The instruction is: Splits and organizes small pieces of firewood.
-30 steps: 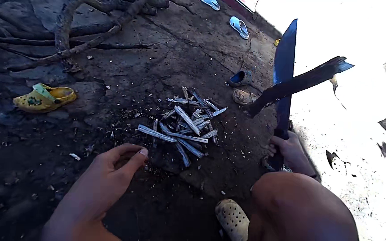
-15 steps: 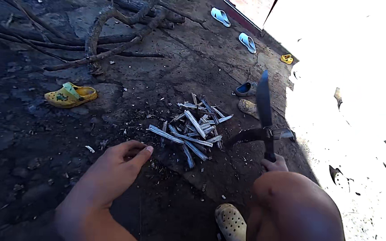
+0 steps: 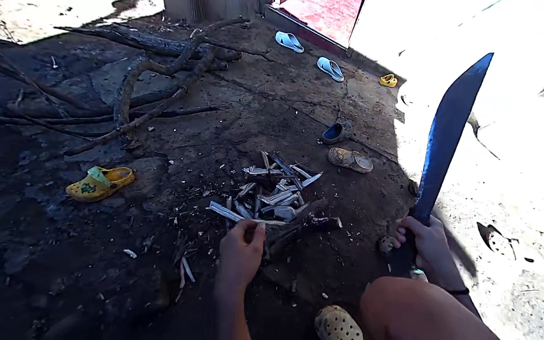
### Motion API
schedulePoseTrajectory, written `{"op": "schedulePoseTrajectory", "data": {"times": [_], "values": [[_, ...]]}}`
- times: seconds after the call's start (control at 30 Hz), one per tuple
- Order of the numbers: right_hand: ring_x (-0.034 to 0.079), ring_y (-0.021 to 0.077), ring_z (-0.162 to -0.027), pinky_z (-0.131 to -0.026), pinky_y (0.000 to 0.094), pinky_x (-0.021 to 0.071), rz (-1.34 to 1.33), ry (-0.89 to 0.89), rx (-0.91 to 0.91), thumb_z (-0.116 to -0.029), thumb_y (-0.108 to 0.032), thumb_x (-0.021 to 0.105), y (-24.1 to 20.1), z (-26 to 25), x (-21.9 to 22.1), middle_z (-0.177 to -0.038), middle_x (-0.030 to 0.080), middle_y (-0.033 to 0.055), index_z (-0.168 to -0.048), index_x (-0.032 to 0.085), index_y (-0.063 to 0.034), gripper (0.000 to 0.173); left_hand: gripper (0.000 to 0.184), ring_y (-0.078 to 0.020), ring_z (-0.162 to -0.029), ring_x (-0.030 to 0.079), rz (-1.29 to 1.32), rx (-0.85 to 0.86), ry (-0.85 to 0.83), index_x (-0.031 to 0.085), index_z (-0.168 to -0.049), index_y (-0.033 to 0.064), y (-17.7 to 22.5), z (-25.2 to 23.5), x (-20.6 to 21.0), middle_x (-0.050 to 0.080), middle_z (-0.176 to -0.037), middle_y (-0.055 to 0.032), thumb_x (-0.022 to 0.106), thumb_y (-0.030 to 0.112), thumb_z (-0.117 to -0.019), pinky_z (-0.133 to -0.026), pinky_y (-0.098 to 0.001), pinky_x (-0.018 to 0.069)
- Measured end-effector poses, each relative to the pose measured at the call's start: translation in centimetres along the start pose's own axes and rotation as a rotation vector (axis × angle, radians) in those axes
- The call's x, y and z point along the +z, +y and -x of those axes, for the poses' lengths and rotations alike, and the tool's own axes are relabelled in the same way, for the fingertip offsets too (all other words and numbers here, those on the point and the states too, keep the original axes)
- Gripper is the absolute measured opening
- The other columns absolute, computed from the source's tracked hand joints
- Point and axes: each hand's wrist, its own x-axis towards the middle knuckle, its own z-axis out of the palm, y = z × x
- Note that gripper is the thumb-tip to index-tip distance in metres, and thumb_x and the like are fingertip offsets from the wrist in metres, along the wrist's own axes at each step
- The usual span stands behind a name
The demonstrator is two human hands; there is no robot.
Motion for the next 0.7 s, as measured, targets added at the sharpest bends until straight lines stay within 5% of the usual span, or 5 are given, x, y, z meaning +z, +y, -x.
{"op": "schedulePoseTrajectory", "data": {"times": [0.23, 0.33, 0.47, 0.57, 0.7], "values": [[0.058, 0.0151, -0.044, -0.044, 0.0320, 0.0543, 0.457, 0.204, 0.139, -0.0909, -0.005, 0.072, 9.8, -3.0, -1.8, -0.063, 0.060, 0.0060, -0.104, 0.059, 0.0002, 0.019, 0.040, -0.0421, -0.127, 0.058, -0.534, 0.100, -0.097, 0.067, -0.128, 0.0005, -4.1, -0.3, 9.5, 0.062, -0.134, -0.0233, 0.057, 0.032, -0.1044, -0.104, -0.0569, 0.0465], [0.064, 0.0216, -0.056, -0.056, 0.0431, 0.0581, 0.714, 0.236, 0.200, -0.0897, -0.015, 0.078, 13.7, -3.5, -2.9, -0.080, 0.065, 0.0127, -0.115, 0.062, -0.0003, 0.033, 0.041, -0.0385, -0.120, 0.063, -0.551, 0.260, -0.025, 0.074, -0.111, 0.0034, -6.8, 0.2, 10.9, 0.067, -0.125, -0.0195, 0.043, 0.030, -0.1081, -0.101, -0.0564, 0.0476], [0.066, 0.0391, -0.096, -0.086, 0.0593, 0.0508, 0.957, 0.230, 0.243, -0.0917, -0.020, 0.077, 15.0, -2.1, -3.1, -0.106, 0.067, 0.0253, -0.125, 0.061, 0.0037, 0.044, 0.051, -0.0236, -0.131, 0.058, -0.128, 0.262, -0.140, 0.072, -0.121, 0.0061, -8.0, -0.1, 8.0, 0.067, -0.132, -0.0115, 0.035, 0.039, -0.1095, -0.113, -0.0451, 0.0439], [0.052, 0.0555, -0.125, -0.107, 0.0660, 0.0385, 1.117, 0.165, -0.108, -0.0907, -0.025, 0.069, 16.1, -1.4, -3.0, -0.132, 0.056, 0.0363, -0.130, 0.063, 0.0058, 0.051, 0.065, -0.0342, -0.143, 0.047, -0.249, 0.322, -0.146, 0.062, -0.139, 0.0071, -7.4, 0.6, 8.0, 0.057, -0.146, -0.0172, 0.060, 0.056, -0.0964, -0.118, -0.0550, 0.0364], [0.055, 0.0515, -0.122, -0.104, 0.0613, 0.0441, 1.049, -0.077, -0.429, -0.0923, -0.026, 0.065, 16.1, -0.7, 0.6, -0.126, 0.063, 0.0282, -0.116, 0.072, 0.0009, 0.037, 0.076, -0.0459, -0.147, 0.039, -0.770, 0.490, -0.190, 0.056, -0.150, 0.0228, -7.0, 0.3, 12.4, 0.045, -0.159, -0.0161, 0.086, 0.031, -0.0800, -0.116, -0.0726, 0.0254]]}}
